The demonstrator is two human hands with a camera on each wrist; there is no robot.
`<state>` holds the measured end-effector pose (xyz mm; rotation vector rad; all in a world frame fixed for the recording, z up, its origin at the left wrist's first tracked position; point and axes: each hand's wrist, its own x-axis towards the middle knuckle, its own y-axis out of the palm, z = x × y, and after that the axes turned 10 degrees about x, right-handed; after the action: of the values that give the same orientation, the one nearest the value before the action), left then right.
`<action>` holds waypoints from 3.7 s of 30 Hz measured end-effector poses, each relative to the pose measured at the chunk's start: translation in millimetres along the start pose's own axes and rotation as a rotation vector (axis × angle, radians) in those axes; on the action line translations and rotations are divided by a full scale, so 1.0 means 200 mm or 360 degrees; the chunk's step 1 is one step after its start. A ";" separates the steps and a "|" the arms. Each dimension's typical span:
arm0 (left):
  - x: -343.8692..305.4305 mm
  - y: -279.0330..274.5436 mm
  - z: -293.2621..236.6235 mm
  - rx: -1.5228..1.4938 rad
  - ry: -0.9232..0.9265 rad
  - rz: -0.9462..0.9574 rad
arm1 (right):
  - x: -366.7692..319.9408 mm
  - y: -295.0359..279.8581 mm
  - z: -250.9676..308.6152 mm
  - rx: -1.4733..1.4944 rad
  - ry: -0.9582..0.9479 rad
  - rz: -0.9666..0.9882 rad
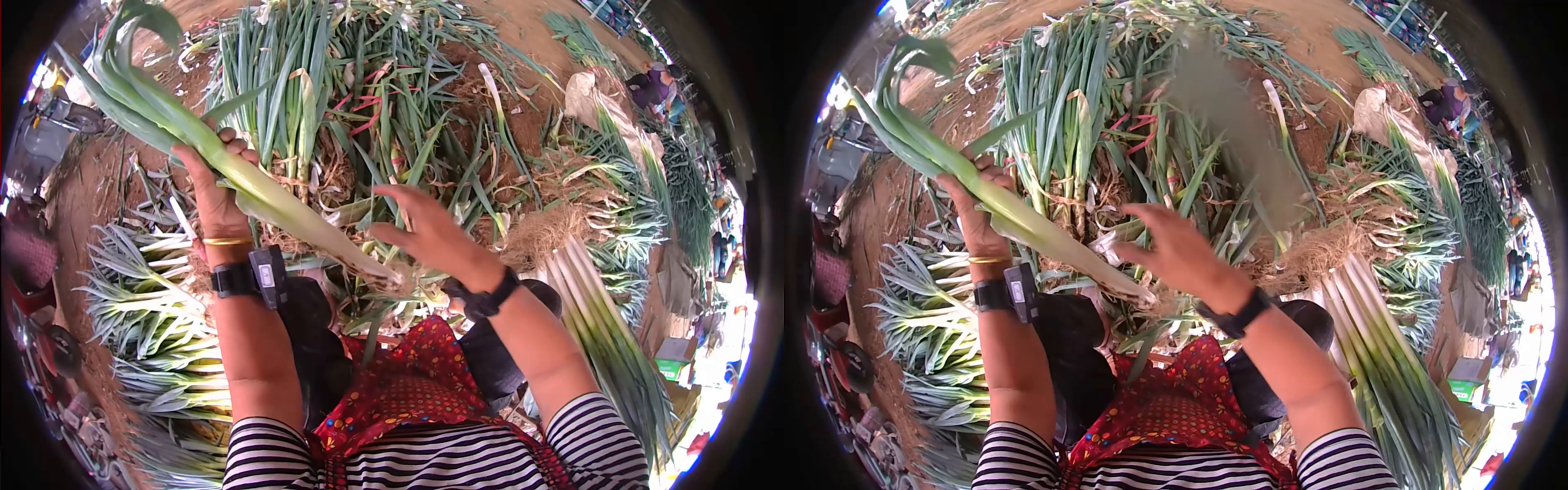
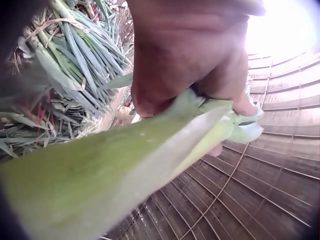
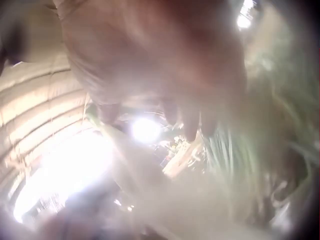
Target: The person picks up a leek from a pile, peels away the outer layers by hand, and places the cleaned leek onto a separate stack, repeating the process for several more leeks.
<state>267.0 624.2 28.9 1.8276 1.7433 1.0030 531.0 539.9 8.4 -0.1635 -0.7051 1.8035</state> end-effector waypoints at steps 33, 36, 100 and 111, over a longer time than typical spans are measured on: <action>-0.09 0.25 0.33 0.0407 -0.0461 -0.0304 | 0.07 0.20 0.00 0.2840 0.1295 -0.1276; -0.01 0.17 0.27 0.0388 -0.0423 -0.0381 | 0.00 0.16 0.07 0.3322 0.0633 -0.0620; -1.46 -1.18 -1.25 0.0809 0.0706 -0.2028 | -0.23 0.16 0.02 -0.0458 0.0381 0.0566; -2.35 -1.50 -1.07 0.2040 -0.0143 -0.3121 | -0.17 0.18 0.01 -0.0191 0.0715 0.0752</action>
<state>-70.7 165.0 -150.7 -0.3332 2.8146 -1.0999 512.7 502.5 -17.4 -0.8466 -0.4721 2.0638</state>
